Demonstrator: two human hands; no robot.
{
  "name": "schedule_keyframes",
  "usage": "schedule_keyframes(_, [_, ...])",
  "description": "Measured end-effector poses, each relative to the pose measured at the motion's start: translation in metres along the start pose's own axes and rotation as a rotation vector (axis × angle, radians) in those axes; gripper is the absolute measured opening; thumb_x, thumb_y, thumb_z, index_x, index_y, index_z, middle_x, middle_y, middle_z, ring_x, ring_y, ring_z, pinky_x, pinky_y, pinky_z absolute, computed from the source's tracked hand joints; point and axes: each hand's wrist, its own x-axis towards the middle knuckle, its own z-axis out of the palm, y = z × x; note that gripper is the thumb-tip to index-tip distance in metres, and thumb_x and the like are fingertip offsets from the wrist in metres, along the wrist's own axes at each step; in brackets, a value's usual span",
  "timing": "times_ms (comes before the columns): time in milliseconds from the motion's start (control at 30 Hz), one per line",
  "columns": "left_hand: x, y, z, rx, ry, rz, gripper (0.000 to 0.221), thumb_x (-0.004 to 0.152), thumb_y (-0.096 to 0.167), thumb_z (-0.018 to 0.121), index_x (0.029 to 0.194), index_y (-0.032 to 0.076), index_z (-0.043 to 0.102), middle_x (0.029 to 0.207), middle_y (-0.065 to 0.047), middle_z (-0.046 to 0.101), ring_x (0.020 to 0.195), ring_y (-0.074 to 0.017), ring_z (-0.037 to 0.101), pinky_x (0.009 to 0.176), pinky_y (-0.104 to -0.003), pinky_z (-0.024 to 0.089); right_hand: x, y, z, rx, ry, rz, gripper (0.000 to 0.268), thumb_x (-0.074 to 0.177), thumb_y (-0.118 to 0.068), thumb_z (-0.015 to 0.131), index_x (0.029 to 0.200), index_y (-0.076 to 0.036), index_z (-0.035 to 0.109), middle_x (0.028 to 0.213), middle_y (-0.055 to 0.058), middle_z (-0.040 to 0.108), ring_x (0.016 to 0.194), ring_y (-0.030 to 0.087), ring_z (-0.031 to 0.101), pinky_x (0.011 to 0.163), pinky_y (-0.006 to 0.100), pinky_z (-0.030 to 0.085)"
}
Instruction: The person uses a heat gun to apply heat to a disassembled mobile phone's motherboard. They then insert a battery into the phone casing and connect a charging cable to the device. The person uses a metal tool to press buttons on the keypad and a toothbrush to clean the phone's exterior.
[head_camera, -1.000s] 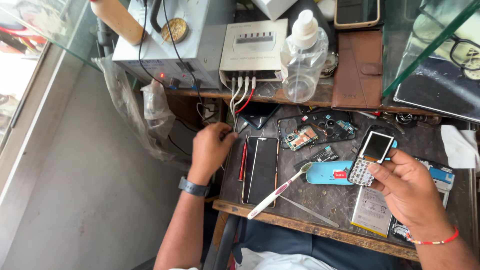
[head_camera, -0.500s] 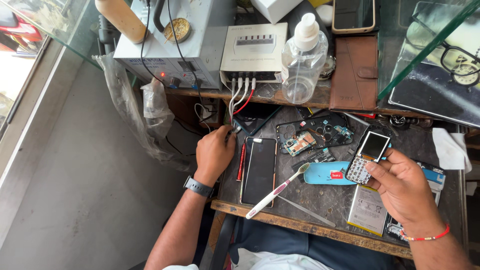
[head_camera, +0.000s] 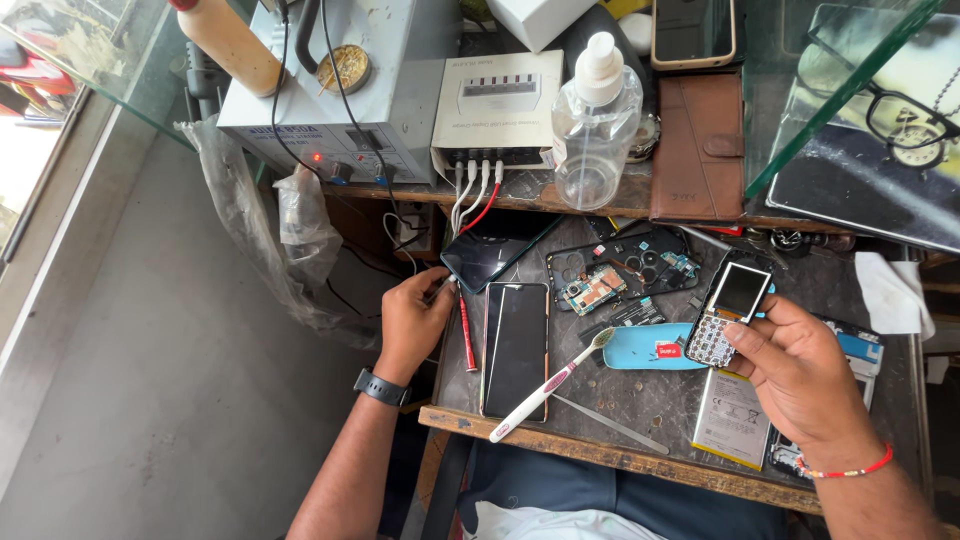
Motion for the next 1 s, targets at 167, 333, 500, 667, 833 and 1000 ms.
schedule_keyframes(167, [-0.001, -0.004, 0.005, 0.094, 0.034, 0.004, 0.017, 0.085, 0.013, 0.074, 0.098, 0.003, 0.077, 0.077, -0.014, 0.074, 0.064, -0.0217, 0.073, 0.060, -0.032, 0.054, 0.001, 0.003, 0.001, -0.002, -0.020, 0.007, 0.026, 0.099, -0.003, 0.061, 0.125, 0.003, 0.062, 0.104, 0.015, 0.073, 0.092, 0.020, 0.071, 0.084, 0.038, 0.057])
schedule_keyframes(333, [0.005, -0.006, 0.010, 0.173, 0.044, 0.039, 0.017, 0.083, 0.017, 0.076, 0.095, 0.006, 0.077, 0.076, -0.011, 0.075, 0.064, -0.0226, 0.073, 0.059, -0.033, 0.055, 0.002, 0.003, -0.002, -0.014, -0.001, -0.007, 0.026, 0.100, -0.002, 0.060, 0.125, 0.003, 0.062, 0.105, 0.014, 0.073, 0.092, 0.019, 0.070, 0.083, 0.037, 0.057])
schedule_keyframes(500, [0.003, -0.004, 0.009, 0.221, 0.063, 0.097, 0.015, 0.084, 0.018, 0.076, 0.095, 0.007, 0.078, 0.079, -0.011, 0.075, 0.067, -0.0249, 0.073, 0.061, -0.034, 0.056, 0.003, 0.003, 0.000, -0.012, 0.000, -0.001, 0.027, 0.100, -0.001, 0.060, 0.126, 0.003, 0.062, 0.105, 0.015, 0.073, 0.092, 0.020, 0.070, 0.084, 0.037, 0.057])
schedule_keyframes(667, [0.001, -0.005, 0.009, 0.222, 0.048, 0.061, 0.018, 0.084, 0.019, 0.077, 0.098, 0.008, 0.079, 0.081, -0.010, 0.077, 0.066, -0.0231, 0.074, 0.059, -0.033, 0.056, 0.001, -0.003, 0.006, -0.009, 0.016, 0.002, 0.030, 0.098, -0.001, 0.059, 0.128, 0.002, 0.061, 0.107, 0.013, 0.072, 0.094, 0.019, 0.069, 0.085, 0.037, 0.057])
schedule_keyframes(833, [-0.002, -0.009, 0.004, 0.154, 0.043, 0.109, 0.026, 0.084, 0.026, 0.082, 0.102, 0.009, 0.080, 0.084, -0.010, 0.077, 0.069, -0.0203, 0.075, 0.059, -0.031, 0.056, 0.000, -0.003, 0.004, 0.001, 0.018, 0.004, 0.029, 0.099, -0.001, 0.060, 0.128, 0.002, 0.061, 0.107, 0.014, 0.072, 0.094, 0.019, 0.069, 0.085, 0.037, 0.057])
schedule_keyframes(1000, [-0.012, -0.005, 0.004, 0.176, 0.103, 0.106, 0.020, 0.087, 0.024, 0.080, 0.099, 0.008, 0.081, 0.072, -0.007, 0.069, 0.060, -0.0187, 0.066, 0.055, -0.031, 0.050, 0.001, -0.001, 0.001, 0.005, 0.021, 0.004, 0.028, 0.099, -0.001, 0.059, 0.127, 0.002, 0.061, 0.108, 0.013, 0.072, 0.094, 0.019, 0.069, 0.085, 0.037, 0.057])
